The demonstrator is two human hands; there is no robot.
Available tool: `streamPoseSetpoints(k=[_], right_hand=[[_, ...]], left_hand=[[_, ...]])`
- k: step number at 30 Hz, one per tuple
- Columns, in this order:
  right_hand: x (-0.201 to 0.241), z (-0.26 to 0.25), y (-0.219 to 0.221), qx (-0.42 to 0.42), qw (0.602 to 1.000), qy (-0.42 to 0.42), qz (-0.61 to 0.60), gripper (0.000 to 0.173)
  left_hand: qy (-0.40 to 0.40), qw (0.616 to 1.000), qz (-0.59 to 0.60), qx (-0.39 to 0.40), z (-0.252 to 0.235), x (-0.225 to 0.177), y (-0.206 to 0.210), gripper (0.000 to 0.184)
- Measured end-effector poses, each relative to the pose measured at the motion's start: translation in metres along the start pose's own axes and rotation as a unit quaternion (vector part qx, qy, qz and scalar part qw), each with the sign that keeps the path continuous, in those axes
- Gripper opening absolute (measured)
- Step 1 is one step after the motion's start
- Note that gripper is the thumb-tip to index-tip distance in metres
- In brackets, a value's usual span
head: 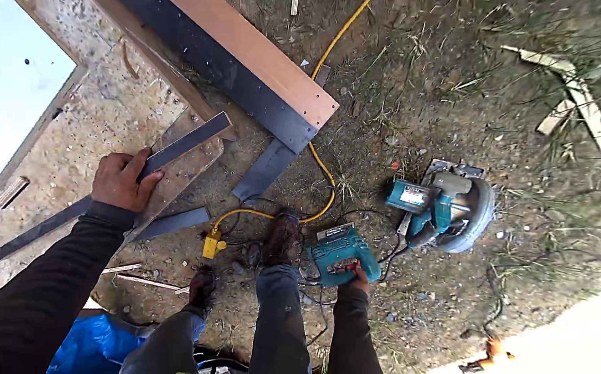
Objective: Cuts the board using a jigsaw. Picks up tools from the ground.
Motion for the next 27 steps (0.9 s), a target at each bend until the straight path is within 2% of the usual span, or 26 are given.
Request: streamPoseSetpoints(k=[1,3,4,8,9,11,16,20,24,27], right_hand=[[0.023,0.007,0.004,-0.017,0.999,0.001,0.05,0.015],[0.061,0.019,0.009,-0.021,0.991,-0.014,0.134,0.032],[0.078,0.027,0.01,-0.005,0.987,-0.037,0.158,0.032],[0.129,0.085,0.015,0.085,0.98,-0.154,0.094,0.037],[0.133,0.102,0.019,0.089,0.976,-0.172,0.097,0.042],[0.133,0.129,0.036,0.088,0.972,-0.194,0.097,0.047],[0.125,0.13,0.101,0.157,0.97,-0.167,0.085,0.039],[0.132,0.136,0.142,0.202,0.949,-0.113,0.214,0.04],[0.152,0.157,0.163,0.215,0.903,-0.119,0.354,0.044],[0.166,0.171,0.169,0.208,0.886,-0.126,0.395,0.05]], left_hand=[[0.005,1.0,0.012,0.017,0.001,0.003,-0.003,0.063],[-0.017,0.999,0.029,0.042,0.003,0.001,-0.011,0.065],[-0.039,0.997,0.042,0.043,0.0,-0.007,-0.015,0.068],[-0.092,0.99,0.105,-0.037,-0.053,-0.066,-0.01,0.071],[-0.109,0.986,0.114,-0.051,-0.07,-0.082,-0.004,0.072],[-0.168,0.98,0.105,-0.032,-0.094,-0.103,0.008,0.075],[-0.211,0.976,0.042,-0.019,-0.097,-0.109,0.023,0.061],[-0.22,0.975,0.028,0.0,-0.098,-0.111,0.02,0.061],[-0.219,0.975,0.024,0.009,-0.098,-0.112,0.021,0.072],[-0.224,0.974,0.026,0.018,-0.1,-0.112,0.019,0.075]])
Point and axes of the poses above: each hand's wrist, its own z-axis away from the middle knuckle, its own y-axis out of the palm, x = y × z, the point moved 2 cm from there along -z, towards the middle knuckle, and after that the axes turned 5 degrees about z, right-handed, at the moved point
